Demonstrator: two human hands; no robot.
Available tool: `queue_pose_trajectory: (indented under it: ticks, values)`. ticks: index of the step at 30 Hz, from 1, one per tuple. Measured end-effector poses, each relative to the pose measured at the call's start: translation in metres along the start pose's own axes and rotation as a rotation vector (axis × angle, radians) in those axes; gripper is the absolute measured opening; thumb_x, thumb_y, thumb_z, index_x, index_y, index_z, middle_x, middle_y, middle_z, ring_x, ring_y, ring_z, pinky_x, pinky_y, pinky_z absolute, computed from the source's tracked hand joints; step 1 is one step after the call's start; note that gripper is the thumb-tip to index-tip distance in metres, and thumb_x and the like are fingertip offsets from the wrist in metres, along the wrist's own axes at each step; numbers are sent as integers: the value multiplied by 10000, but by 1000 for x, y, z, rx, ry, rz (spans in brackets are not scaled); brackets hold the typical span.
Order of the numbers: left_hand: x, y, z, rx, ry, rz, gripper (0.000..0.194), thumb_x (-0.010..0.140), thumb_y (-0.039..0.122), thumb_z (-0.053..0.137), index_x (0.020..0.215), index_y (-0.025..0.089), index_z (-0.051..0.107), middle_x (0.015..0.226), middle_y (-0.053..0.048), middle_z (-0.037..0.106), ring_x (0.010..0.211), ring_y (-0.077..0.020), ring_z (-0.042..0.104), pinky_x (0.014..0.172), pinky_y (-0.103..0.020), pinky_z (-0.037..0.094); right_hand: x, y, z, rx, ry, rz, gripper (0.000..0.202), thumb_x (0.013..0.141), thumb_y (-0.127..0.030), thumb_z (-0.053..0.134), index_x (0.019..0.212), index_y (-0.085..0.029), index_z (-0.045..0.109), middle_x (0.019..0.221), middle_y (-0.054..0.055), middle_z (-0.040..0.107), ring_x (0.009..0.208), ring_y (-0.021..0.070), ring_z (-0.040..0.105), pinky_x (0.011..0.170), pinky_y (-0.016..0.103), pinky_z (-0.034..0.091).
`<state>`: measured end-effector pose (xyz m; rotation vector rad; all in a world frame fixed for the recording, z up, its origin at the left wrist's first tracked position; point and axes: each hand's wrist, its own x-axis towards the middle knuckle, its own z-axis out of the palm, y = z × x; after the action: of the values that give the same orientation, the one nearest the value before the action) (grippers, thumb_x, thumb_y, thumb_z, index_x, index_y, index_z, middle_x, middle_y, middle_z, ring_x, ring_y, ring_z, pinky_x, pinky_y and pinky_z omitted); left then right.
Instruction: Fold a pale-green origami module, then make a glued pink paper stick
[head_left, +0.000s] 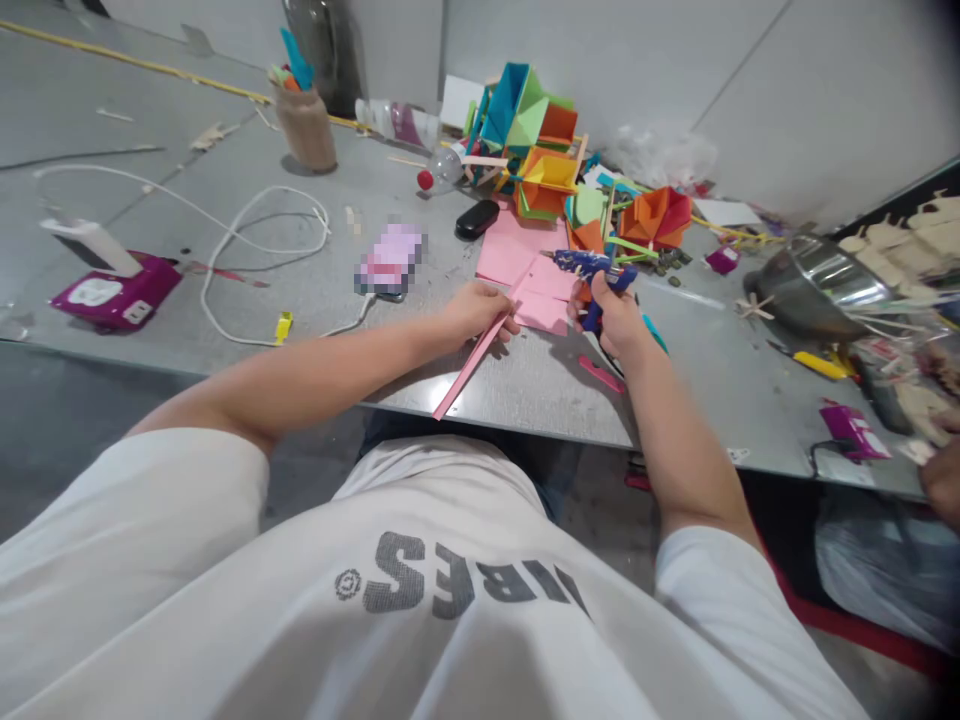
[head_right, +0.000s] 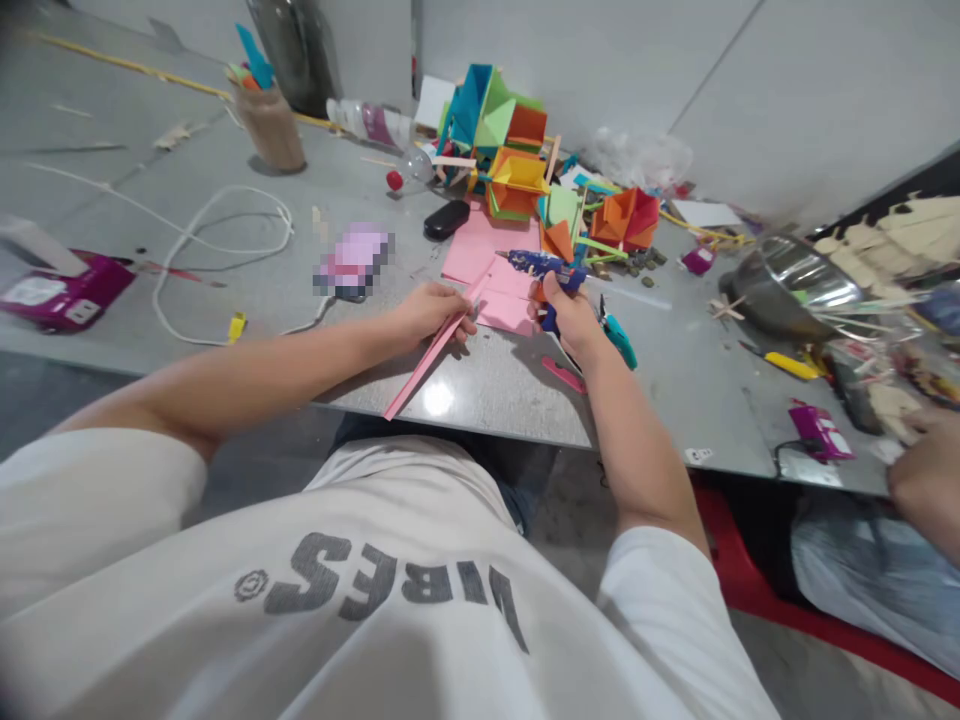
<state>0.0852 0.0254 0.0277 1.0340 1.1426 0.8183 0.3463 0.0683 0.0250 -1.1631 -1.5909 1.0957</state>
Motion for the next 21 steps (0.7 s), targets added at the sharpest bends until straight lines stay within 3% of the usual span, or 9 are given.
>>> queue_pose_trajectory:
  ticks: [3,6,13,17,21]
  values:
    - [2,-3,0,8,25,19,193,1036,189,744,854,173,682,773,-78,796,592,-143,700,691,-312,640,-12,6,2,6,-33,-9,795,722,-1039,819,927,-286,672,948,57,735,716,208,672,467,334,453]
    - [3,-4,0,35,59,49,197,1060,167,697,864,164,696,745,-71,781,589,-145,693,730,-337,656,-18,7,2,-10,-62,-60,757,756,-997,846,860,-258,721,1046,86,804,731,190,699,460,305,477]
    - [0,-5,3,68,73,92,273,1126,152,606,867,152,693,726,-54,775,534,-117,663,540,-251,504,-16,15,4,-96,14,-128,823,797,-1073,719,724,-253,698,697,38,695,589,174,656,488,321,466]
    - [-3,-4,5,71,79,86,267,1133,149,615,876,164,684,696,-28,760,519,-107,661,516,-238,486,-16,19,3,-137,41,-149,848,838,-1078,664,645,-253,656,619,28,634,545,160,598,518,336,454]
    - [-6,-1,8,85,101,70,277,1140,136,605,874,166,679,670,-20,753,510,-103,663,521,-235,492,-16,19,5,-153,47,-119,872,802,-1108,654,606,-259,623,573,18,593,533,159,540,552,350,496]
